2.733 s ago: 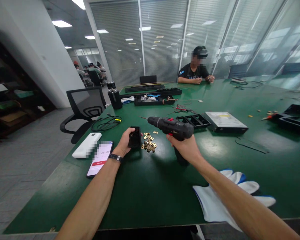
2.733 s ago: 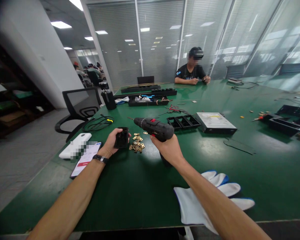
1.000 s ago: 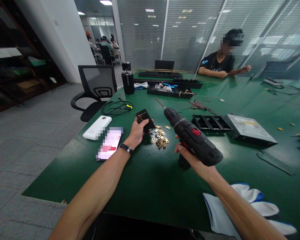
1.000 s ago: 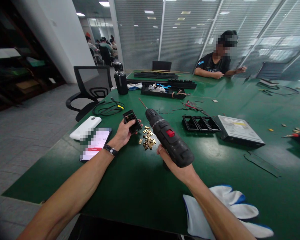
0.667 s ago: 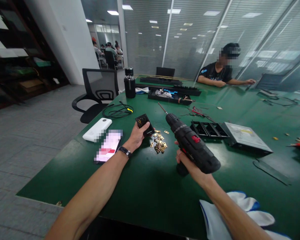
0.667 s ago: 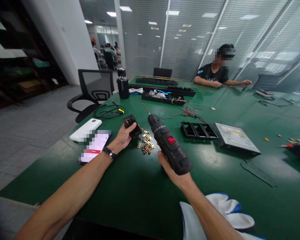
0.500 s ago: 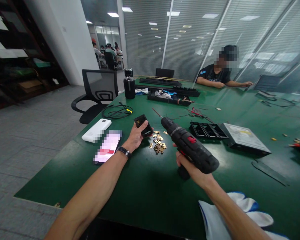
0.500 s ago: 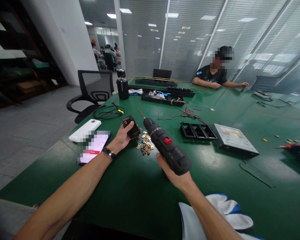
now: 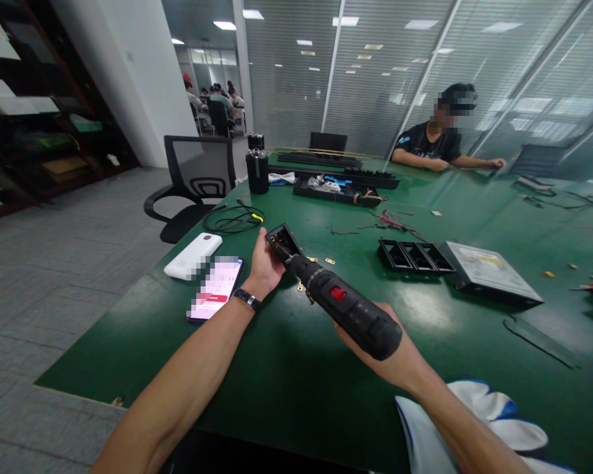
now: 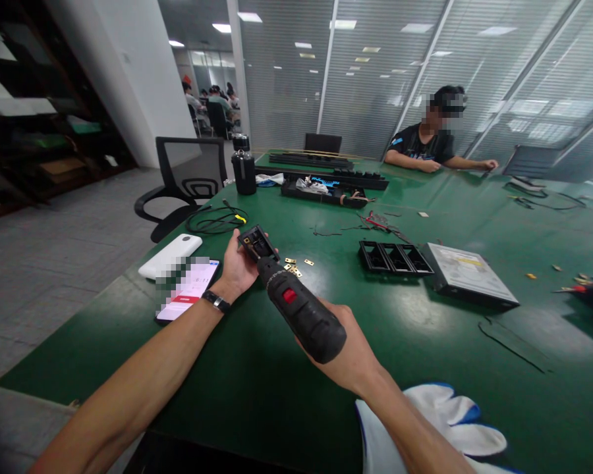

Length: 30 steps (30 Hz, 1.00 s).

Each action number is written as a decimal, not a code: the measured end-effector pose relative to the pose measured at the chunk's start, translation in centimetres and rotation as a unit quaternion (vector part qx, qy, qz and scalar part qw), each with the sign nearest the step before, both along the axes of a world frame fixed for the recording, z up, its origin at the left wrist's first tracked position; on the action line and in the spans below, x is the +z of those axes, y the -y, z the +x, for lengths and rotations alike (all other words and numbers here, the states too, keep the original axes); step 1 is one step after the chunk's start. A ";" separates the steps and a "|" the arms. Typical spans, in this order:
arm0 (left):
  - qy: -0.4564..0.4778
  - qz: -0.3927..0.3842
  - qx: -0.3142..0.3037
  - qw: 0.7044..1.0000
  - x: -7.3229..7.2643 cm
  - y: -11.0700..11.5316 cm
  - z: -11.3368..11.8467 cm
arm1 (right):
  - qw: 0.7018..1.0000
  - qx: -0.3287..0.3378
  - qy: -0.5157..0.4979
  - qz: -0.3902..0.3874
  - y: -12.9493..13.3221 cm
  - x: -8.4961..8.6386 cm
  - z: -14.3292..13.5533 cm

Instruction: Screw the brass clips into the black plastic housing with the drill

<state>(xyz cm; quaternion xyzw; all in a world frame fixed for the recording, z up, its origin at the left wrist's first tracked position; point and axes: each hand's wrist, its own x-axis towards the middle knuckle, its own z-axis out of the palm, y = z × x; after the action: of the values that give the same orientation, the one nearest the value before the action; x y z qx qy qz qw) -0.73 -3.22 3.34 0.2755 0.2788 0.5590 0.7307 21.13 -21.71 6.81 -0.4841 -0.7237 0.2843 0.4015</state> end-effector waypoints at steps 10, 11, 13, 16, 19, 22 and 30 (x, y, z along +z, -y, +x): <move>0.049 -0.021 0.039 0.998 0.3 0.3 0.6 | 0.996 0.010 0.060 -0.064 -0.1 0.3 -0.3; 0.047 -0.021 0.041 0.998 0.1 0.2 0.7 | 0.995 0.007 0.069 -0.066 -0.1 0.3 -0.3; 0.046 -0.019 0.045 0.998 -0.1 0.1 0.9 | 0.994 -0.003 0.089 -0.069 -0.2 0.4 -0.2; 0.048 -0.019 0.050 0.997 -0.1 0.1 1.0 | 0.992 -0.023 0.105 -0.070 -0.2 0.5 -0.1; 0.049 -0.028 0.057 0.997 0.1 0.3 1.0 | 0.992 -0.024 0.103 -0.070 -0.2 0.6 -0.1; 0.041 -0.040 0.063 0.996 0.3 0.5 1.1 | 0.992 -0.015 0.104 -0.072 -0.1 0.7 -0.1; 0.027 -0.036 0.061 0.997 0.1 0.5 1.3 | 0.991 -0.009 0.112 -0.078 -0.1 0.8 -0.1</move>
<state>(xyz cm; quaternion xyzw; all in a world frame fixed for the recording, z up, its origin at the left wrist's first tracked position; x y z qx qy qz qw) 0.62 -3.68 3.44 0.2163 0.2951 0.5998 0.7116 21.04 -21.63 7.62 -0.5491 -0.7355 0.2798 0.2813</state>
